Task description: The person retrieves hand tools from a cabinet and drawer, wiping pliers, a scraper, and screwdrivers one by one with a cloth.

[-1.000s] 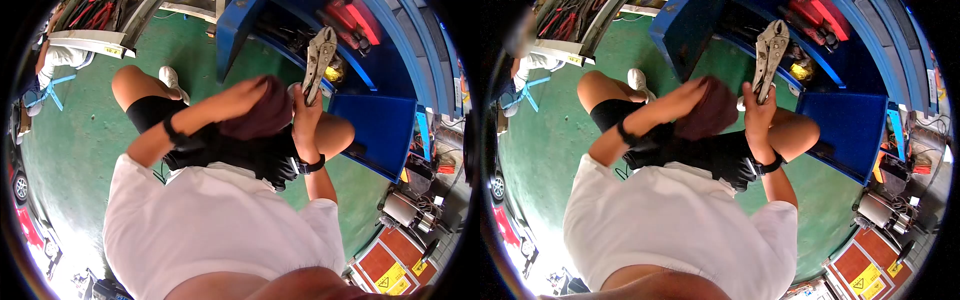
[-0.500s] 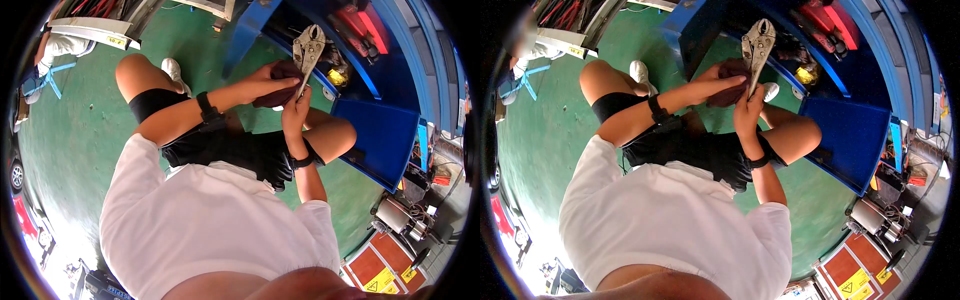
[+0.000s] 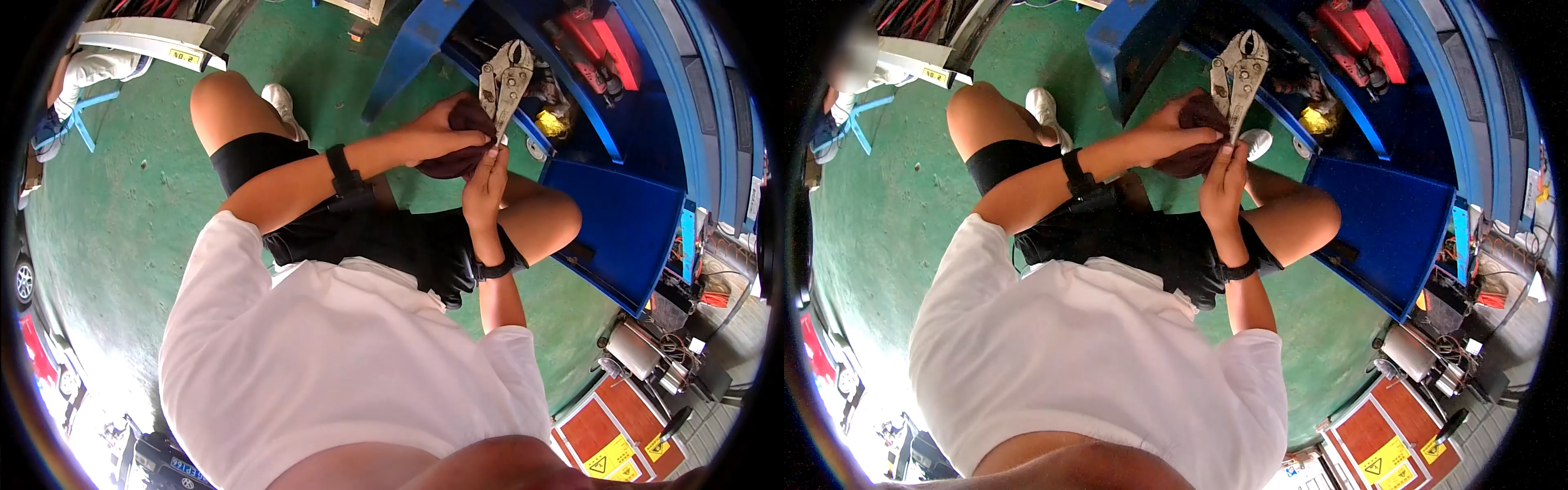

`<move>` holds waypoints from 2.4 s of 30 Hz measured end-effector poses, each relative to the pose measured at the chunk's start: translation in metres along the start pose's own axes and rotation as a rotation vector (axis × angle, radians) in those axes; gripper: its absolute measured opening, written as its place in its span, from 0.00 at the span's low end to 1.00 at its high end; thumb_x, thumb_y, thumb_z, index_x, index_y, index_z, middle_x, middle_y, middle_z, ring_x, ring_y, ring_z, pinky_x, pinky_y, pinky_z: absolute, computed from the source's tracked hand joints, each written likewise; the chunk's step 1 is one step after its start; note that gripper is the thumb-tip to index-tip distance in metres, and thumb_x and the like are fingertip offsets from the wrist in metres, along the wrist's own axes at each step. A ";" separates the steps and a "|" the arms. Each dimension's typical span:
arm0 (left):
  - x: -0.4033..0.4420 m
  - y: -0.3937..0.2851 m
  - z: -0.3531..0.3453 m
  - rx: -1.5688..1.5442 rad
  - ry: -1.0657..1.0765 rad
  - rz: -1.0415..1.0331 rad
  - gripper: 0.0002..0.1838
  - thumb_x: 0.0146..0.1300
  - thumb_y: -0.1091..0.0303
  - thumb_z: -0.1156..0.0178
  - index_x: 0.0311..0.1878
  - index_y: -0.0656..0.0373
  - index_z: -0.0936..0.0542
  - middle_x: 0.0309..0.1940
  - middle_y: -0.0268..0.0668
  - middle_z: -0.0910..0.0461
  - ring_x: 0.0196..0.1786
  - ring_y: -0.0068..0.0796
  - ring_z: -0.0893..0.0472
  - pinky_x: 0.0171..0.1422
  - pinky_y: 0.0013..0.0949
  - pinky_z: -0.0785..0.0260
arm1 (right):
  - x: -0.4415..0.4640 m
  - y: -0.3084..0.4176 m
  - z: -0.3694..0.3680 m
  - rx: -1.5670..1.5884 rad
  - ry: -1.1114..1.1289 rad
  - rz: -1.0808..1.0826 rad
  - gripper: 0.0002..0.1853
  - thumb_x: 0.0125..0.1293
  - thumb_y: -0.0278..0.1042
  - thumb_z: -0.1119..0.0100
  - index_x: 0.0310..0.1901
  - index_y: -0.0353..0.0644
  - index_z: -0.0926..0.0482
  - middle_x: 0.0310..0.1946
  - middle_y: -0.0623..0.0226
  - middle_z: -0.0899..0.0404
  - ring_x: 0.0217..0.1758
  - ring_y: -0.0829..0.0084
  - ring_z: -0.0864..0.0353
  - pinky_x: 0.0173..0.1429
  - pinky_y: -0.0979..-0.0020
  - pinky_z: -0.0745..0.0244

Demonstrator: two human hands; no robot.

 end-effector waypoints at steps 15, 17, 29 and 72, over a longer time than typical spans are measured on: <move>0.009 0.008 0.023 0.162 0.132 -0.043 0.26 0.63 0.68 0.29 0.62 0.62 0.26 0.50 0.34 0.18 0.53 0.24 0.21 0.58 0.31 0.28 | 0.015 0.004 0.045 0.164 -0.031 -0.189 0.17 0.83 0.42 0.58 0.39 0.37 0.32 0.22 0.75 0.35 0.24 0.83 0.39 0.29 0.76 0.37; 0.007 0.010 0.021 0.142 0.093 -0.034 0.25 0.63 0.69 0.29 0.61 0.62 0.26 0.49 0.34 0.18 0.53 0.24 0.21 0.58 0.31 0.28 | 0.014 0.005 0.041 0.184 -0.043 -0.205 0.17 0.84 0.42 0.58 0.39 0.37 0.32 0.22 0.75 0.36 0.25 0.83 0.39 0.29 0.76 0.38; 0.008 0.020 0.017 0.171 -0.039 -0.119 0.25 0.62 0.66 0.28 0.58 0.61 0.26 0.48 0.36 0.18 0.52 0.23 0.22 0.59 0.31 0.28 | -0.003 -0.001 0.018 0.228 -0.146 -0.207 0.15 0.84 0.41 0.60 0.40 0.39 0.36 0.26 0.75 0.37 0.27 0.83 0.40 0.31 0.77 0.42; 0.000 -0.037 0.000 0.821 0.427 0.371 0.25 0.73 0.46 0.47 0.42 0.64 0.19 0.34 0.45 0.16 0.37 0.43 0.17 0.39 0.43 0.28 | 0.278 -0.185 0.005 0.508 0.319 -0.949 0.16 0.80 0.36 0.58 0.60 0.36 0.29 0.43 0.49 0.15 0.36 0.60 0.11 0.34 0.66 0.14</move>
Point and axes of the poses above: each hand's wrist, its own x-axis towards the middle knuckle, its own z-axis out of the back of the hand, y = z × x, the point moved 1 cm from there along x, towards the middle knuckle
